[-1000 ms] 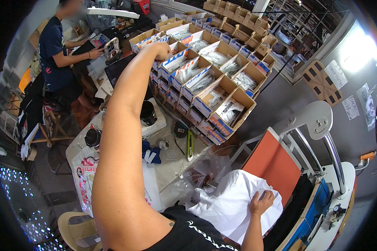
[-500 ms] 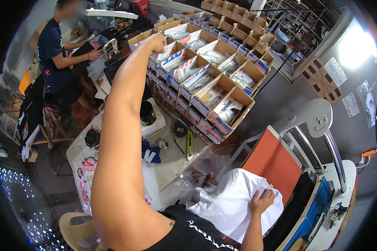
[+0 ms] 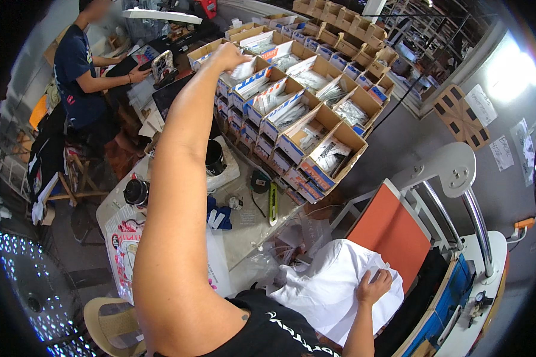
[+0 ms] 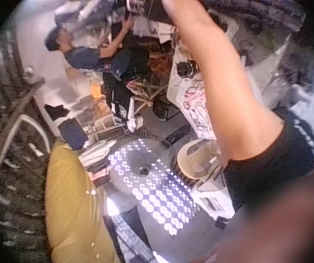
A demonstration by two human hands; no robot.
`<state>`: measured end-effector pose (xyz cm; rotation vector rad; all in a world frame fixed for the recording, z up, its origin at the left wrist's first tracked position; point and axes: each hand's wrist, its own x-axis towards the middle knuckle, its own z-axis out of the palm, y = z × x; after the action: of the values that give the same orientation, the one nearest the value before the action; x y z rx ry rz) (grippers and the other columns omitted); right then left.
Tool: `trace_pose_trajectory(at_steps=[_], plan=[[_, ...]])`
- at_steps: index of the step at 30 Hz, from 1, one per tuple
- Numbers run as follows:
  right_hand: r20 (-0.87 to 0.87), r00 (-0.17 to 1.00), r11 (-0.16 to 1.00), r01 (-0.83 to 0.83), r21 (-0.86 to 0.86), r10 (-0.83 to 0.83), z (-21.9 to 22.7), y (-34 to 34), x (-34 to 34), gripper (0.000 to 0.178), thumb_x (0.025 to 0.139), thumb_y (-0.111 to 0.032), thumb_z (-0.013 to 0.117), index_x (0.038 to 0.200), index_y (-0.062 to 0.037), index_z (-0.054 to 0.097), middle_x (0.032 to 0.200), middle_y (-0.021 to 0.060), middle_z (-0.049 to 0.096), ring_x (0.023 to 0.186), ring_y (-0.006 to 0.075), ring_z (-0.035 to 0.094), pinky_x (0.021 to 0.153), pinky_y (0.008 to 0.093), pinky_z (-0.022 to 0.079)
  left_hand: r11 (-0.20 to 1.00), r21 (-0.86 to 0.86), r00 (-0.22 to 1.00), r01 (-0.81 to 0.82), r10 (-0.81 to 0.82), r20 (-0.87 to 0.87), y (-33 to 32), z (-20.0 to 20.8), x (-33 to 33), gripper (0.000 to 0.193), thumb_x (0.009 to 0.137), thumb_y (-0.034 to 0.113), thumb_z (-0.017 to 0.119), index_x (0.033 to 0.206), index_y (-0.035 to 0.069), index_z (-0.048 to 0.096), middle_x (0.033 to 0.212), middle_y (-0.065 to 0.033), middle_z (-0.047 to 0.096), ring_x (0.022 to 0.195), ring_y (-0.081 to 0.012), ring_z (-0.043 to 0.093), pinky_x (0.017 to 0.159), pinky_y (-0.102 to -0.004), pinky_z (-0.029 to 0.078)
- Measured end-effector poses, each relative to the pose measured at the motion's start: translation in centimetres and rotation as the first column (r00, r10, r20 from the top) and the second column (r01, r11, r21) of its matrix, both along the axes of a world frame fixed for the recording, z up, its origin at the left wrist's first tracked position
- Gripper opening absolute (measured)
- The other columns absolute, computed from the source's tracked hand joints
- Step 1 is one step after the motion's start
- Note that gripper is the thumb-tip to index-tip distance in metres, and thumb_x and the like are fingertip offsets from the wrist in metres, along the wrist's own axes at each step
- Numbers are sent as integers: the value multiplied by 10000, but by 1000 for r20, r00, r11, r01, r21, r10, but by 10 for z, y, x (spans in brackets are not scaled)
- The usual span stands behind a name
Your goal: The person places t-shirts on a heat press, aligns them, and applies transfer sheets. They use scissors to trim excess transfer material and place labels on the shirts. The person handles multiple t-shirts and transfer sheets, stacking finished shirts on a nearby chair.
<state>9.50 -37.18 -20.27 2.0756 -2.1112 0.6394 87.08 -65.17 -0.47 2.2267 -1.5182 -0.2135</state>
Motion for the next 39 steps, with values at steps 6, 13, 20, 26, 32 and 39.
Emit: trace_pose_trajectory(at_steps=[6, 13, 20, 26, 32, 39], plan=[[-20, 1000, 1000, -13, -14, 12, -4, -2, -4, 452, 839, -287, 749, 1158, -4, 601, 1270, 227, 575, 1222, 425, 518, 1048, 542, 389, 978, 206, 997, 27, -10, -83, -37, -38, -30, 979, 948, 844, 362, 1326, -9, 663, 1346, -260, 646, 1207, -394, 662, 1070, -537, 482], [-32, 999, 998, -45, -43, 44, -5, -1, -6, 425, 854, -291, 735, 1132, -2, 593, 1228, 235, 581, 1182, 432, 525, 1015, 538, 405, 912, 411, 998, 12, 13, -58, -37, -29, -71, 1149, 875, 945, 271, 1467, 2, 556, 1615, -224, 421, 1492, -412, 406, 1220, -524, 317], [-29, 999, 1000, -14, 8, 14, -7, -1, -7, 469, 861, -332, 727, 1172, -6, 597, 1292, 239, 564, 1234, 435, 508, 1059, 547, 385, 900, 436, 998, -12, 37, -49, -36, -22, -72, 1121, 857, 950, 342, 1474, 40, 562, 1614, -224, 423, 1491, -423, 405, 1214, -523, 324], [-32, 999, 1000, -5, 5, 5, -7, -1, -6, 469, 860, -325, 728, 1177, -5, 598, 1301, 234, 565, 1245, 432, 507, 1064, 543, 383, 885, 466, 988, -1, 72, -136, -40, -30, -51, 1096, 873, 921, 400, 1492, 27, 539, 1581, -272, 452, 1462, -424, 445, 1193, -534, 349], [-30, 1000, 1000, -1, 8, 1, -6, -1, -5, 469, 869, -342, 720, 1172, -5, 598, 1301, 227, 566, 1242, 428, 509, 1061, 544, 383, 919, 388, 991, 75, -25, -131, -13, -17, -38, 1070, 883, 897, 440, 1410, -18, 612, 1507, -273, 541, 1379, -425, 536, 1117, -506, 441], [-13, 1000, 1000, -10, 1, 10, -8, -2, -8, 459, 869, -332, 720, 1170, -8, 597, 1298, 228, 566, 1234, 427, 512, 1052, 539, 387, 901, 430, 984, 62, 16, -175, -7, -9, -34, 880, 890, 737, 656, 1318, -31, 677, 1417, -209, 630, 1208, -348, 655, 987, -493, 528]])
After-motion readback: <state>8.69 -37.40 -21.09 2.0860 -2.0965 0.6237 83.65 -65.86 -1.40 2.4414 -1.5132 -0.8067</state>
